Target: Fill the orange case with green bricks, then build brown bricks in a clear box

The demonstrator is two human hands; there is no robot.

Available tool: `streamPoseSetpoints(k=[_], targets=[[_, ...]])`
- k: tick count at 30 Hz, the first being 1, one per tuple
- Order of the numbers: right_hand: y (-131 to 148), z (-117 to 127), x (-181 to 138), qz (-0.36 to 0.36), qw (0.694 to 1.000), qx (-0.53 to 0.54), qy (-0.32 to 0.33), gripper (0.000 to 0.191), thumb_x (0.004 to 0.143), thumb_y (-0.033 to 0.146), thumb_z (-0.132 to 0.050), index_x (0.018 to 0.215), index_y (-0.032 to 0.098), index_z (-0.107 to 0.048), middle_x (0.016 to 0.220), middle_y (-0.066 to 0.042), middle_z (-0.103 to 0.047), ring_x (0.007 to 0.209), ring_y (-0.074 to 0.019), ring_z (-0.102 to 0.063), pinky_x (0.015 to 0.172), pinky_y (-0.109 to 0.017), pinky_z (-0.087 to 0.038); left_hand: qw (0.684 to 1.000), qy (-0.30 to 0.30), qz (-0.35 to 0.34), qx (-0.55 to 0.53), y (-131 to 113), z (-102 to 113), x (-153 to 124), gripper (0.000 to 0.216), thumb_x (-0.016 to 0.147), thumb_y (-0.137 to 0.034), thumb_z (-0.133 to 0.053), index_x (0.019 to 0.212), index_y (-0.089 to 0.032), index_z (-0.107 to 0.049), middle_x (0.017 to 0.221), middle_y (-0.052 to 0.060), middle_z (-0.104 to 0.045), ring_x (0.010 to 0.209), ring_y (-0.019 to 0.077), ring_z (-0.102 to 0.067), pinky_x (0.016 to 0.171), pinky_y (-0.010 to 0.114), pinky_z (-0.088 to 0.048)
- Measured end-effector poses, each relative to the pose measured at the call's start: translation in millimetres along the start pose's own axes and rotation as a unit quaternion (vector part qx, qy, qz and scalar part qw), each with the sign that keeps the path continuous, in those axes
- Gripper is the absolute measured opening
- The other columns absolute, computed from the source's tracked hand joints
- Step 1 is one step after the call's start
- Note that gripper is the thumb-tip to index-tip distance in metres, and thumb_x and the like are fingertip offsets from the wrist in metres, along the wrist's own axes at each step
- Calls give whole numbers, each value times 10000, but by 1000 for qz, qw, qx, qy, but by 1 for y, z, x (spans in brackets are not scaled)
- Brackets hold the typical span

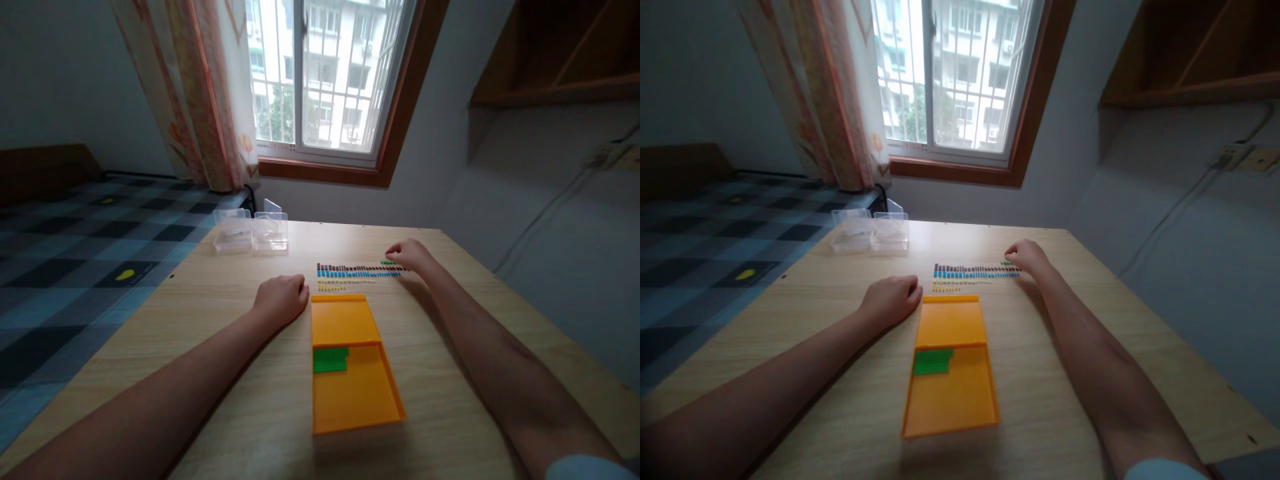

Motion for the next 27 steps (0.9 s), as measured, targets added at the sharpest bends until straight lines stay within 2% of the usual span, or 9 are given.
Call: streamPoseSetpoints(k=[3, 6, 14, 27], targets=[[-1, -15, 5, -2, 1000, -3, 6, 225, 847, 277, -711, 1020, 222, -844, 875, -62, -806, 766, -178, -703, 662, -230, -458, 1000, 5, 3, -1, 1, -2, 0, 348, 971, -395, -416, 926, -216, -712, 968, 119, -774, 866, 289, -722, 657, 347, -451], [-7, -20, 6, -1, 1000, -3, 9, 238, 867, 303, -711, 1055, 228, -837, 917, -72, -808, 825, -190, -709, 683, -233, -460, 1000, 4, 2, 3, 1, -3, 0, 349, 972, -397, -418, 930, -216, -713, 958, 115, -774, 858, 280, -721, 657, 341, -447], [-13, -27, 1, -3, 999, 7, 38, 207, 869, 317, -712, 995, 229, -850, 840, -52, -803, 748, -171, -692, 616, -236, -417, 1000, 0, 3, 8, 1, -2, 1, 359, 973, -403, -405, 918, -221, -710, 949, 108, -776, 854, 280, -722, 637, 338, -432], [-5, -23, 2, 31, 999, 13, 13, 253, 876, 329, -677, 1026, 210, -843, 891, -71, -806, 764, -186, -686, 651, -246, -435, 1000, 4, -1, 5, 1, -3, 1, 357, 968, -408, -403, 925, -219, -703, 973, 112, -778, 877, 288, -723, 660, 348, -448]])
Point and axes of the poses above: each hand's wrist, its own x-axis towards the middle knuckle, its own z-axis out of the back of the hand, y = z × x, the point moved 9 cm from there along x, towards the middle knuckle
